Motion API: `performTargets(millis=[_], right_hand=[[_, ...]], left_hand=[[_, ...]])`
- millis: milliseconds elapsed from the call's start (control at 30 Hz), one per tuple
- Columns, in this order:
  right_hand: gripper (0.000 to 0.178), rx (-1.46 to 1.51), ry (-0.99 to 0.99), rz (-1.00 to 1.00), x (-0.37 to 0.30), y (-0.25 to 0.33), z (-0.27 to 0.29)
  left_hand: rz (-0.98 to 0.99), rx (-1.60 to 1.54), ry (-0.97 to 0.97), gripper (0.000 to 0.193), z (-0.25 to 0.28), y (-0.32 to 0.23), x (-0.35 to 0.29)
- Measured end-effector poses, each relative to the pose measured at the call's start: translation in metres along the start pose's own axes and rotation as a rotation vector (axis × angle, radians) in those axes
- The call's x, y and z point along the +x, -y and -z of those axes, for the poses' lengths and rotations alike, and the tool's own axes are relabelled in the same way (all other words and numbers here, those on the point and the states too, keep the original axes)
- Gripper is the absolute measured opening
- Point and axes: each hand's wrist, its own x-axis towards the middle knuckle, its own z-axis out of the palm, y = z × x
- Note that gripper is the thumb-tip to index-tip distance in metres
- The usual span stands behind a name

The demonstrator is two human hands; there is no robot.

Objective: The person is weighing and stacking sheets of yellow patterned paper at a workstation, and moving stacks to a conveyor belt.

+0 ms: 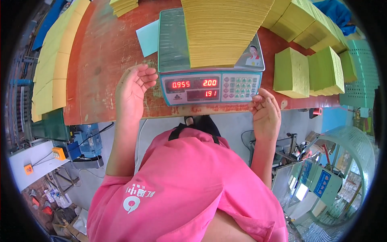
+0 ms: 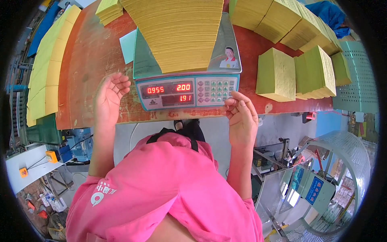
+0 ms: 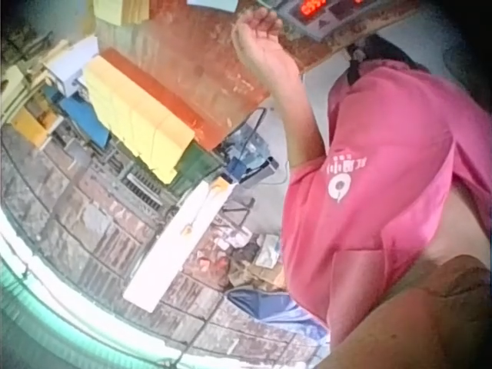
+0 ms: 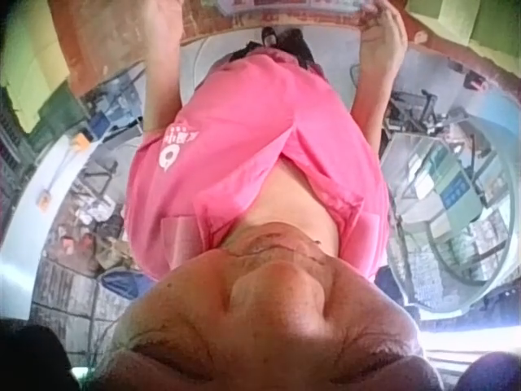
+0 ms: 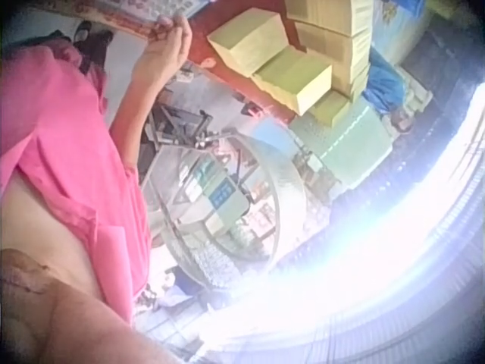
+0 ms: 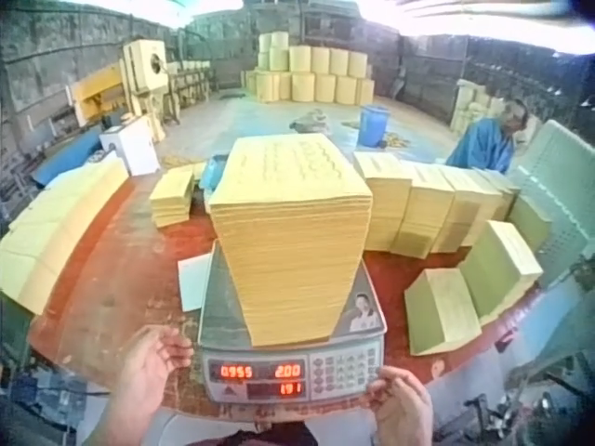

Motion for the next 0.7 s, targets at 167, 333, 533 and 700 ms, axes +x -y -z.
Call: performTargets(millis=[167,333,533,700], right_hand=[[0.029,0.059,-0.026,-0.031,-0.002,-0.001,0.009],[0.031,0.059,-0.020,-0.043,0.017,0.008,0.013],[0.029,0.022,0.101,-0.067,0.038,0.035,0.013],[0.025,0.043,0.167,-0.169,0.041,0.054,0.025]], left_hand=[[-0.069,0.023,0.008,0.032,-0.013,-0.025,0.008],[-0.260,0.103,0.006,0.029,-0.043,-0.075,0.018],[-0.975,0.521,0.199,0.028,-0.109,-0.140,0.014],[-1.035,0.944,0.356,0.040,-0.178,-0.165,0.033]])
